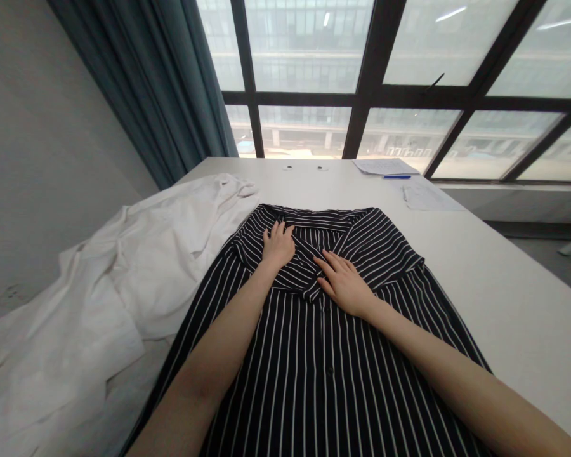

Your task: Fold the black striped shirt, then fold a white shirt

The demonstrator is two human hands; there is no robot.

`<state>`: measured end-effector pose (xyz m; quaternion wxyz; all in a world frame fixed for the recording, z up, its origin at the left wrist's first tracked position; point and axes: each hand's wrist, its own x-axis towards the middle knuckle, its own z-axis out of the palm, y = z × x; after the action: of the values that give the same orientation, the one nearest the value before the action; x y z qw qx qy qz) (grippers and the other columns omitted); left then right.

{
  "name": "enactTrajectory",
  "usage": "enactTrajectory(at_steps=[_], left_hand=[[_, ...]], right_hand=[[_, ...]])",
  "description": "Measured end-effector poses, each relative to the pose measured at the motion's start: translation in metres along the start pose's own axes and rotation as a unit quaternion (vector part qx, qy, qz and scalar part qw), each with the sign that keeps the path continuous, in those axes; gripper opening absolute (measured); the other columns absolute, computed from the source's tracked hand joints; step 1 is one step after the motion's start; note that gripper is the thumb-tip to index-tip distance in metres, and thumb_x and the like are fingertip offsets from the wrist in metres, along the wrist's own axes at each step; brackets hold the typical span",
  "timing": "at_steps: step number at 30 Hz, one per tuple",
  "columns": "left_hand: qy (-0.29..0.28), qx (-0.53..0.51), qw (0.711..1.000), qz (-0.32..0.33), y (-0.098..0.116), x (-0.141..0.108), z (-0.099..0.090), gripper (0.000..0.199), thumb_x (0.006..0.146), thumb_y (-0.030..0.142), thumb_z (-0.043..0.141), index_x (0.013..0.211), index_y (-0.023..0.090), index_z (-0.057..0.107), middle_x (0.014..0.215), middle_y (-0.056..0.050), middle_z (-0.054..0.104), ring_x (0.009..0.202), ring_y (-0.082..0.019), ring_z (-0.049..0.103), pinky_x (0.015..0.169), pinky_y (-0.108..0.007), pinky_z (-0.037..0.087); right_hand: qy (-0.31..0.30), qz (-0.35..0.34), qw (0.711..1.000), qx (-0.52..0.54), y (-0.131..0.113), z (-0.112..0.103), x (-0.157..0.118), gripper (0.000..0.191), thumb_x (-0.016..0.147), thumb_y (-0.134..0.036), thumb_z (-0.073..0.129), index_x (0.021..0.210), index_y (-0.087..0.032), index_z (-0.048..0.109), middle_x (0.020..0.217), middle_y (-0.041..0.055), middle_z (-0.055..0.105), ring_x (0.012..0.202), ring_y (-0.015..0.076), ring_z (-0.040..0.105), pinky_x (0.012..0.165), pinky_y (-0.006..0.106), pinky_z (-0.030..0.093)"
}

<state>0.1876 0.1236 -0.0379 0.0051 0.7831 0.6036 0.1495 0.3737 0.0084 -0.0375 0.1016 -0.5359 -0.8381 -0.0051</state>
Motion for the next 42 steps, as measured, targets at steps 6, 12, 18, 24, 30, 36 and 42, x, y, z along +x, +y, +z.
enactTrajectory(at_steps=[6, 12, 18, 24, 30, 36, 42], left_hand=[[-0.039, 0.004, 0.999, 0.002, -0.001, 0.002, 0.001, 0.049, 0.097, 0.022, 0.030, 0.143, 0.015, 0.044, 0.156, -0.012, 0.035, 0.146, -0.030, 0.026, 0.116, -0.056, 0.022], [-0.022, 0.004, 1.000, 0.004, 0.000, 0.001, 0.001, 0.050, 0.096, 0.021, 0.030, 0.143, 0.012, 0.044, 0.154, -0.013, 0.039, 0.145, -0.029, 0.027, 0.116, -0.055, 0.021], [0.035, 0.007, 0.999, 0.019, 0.004, -0.002, -0.005, 0.045, 0.095, 0.016, 0.031, 0.132, 0.014, 0.056, 0.143, -0.012, 0.053, 0.142, -0.027, 0.033, 0.118, -0.054, 0.016], [0.069, 0.013, 0.997, 0.045, 0.005, -0.003, -0.008, 0.036, 0.092, 0.016, 0.038, 0.113, 0.015, 0.067, 0.122, -0.014, 0.066, 0.135, -0.030, 0.040, 0.117, -0.056, 0.014], [0.061, -0.016, 0.998, 0.023, 0.001, -0.003, -0.005, 0.035, 0.091, 0.009, 0.042, 0.114, 0.023, 0.064, 0.127, -0.011, 0.059, 0.137, -0.027, 0.037, 0.115, -0.051, 0.023], [0.099, -0.049, 0.993, -0.037, 0.002, -0.003, -0.015, 0.022, 0.095, 0.015, 0.046, 0.105, 0.023, 0.063, 0.116, -0.010, 0.052, 0.110, -0.025, 0.051, 0.095, -0.038, 0.045], [0.088, -0.136, 0.987, -0.013, -0.001, 0.003, -0.008, 0.031, 0.095, 0.013, 0.049, 0.126, 0.019, 0.049, 0.112, -0.008, 0.062, 0.104, -0.020, 0.060, 0.093, -0.033, 0.047]], right_hand=[[-0.002, 0.002, 1.000, 0.007, 0.000, 0.000, 0.000, 0.053, 0.101, -0.039, 0.035, 0.148, -0.016, 0.040, 0.155, 0.0164, 0.036, 0.144, 0.0277, 0.032, 0.114, 0.048, 0.030], [-0.007, 0.000, 1.000, -0.002, 0.000, -0.002, 0.000, 0.053, 0.101, -0.038, 0.035, 0.148, -0.015, 0.040, 0.155, 0.0165, 0.037, 0.144, 0.0279, 0.032, 0.115, 0.046, 0.028], [-0.003, 0.000, 1.000, -0.005, 0.000, -0.001, 0.000, 0.053, 0.101, -0.037, 0.037, 0.148, -0.014, 0.041, 0.154, 0.0175, 0.037, 0.143, 0.0282, 0.032, 0.115, 0.045, 0.028], [0.007, -0.003, 1.000, 0.001, 0.000, 0.000, 0.000, 0.052, 0.100, -0.038, 0.036, 0.147, -0.015, 0.042, 0.154, 0.0171, 0.038, 0.143, 0.0274, 0.033, 0.114, 0.047, 0.029], [0.017, -0.003, 1.000, 0.022, 0.001, 0.001, -0.001, 0.052, 0.099, -0.037, 0.037, 0.147, -0.016, 0.041, 0.153, 0.0171, 0.040, 0.142, 0.0280, 0.034, 0.113, 0.048, 0.031], [0.031, 0.002, 0.999, 0.039, 0.002, 0.000, -0.001, 0.052, 0.098, -0.037, 0.039, 0.146, -0.017, 0.041, 0.150, 0.0162, 0.042, 0.140, 0.0273, 0.037, 0.112, 0.049, 0.033], [0.031, 0.002, 0.999, 0.036, 0.001, 0.000, -0.002, 0.051, 0.098, -0.036, 0.040, 0.145, -0.017, 0.042, 0.148, 0.0169, 0.044, 0.138, 0.0281, 0.038, 0.112, 0.049, 0.034]])
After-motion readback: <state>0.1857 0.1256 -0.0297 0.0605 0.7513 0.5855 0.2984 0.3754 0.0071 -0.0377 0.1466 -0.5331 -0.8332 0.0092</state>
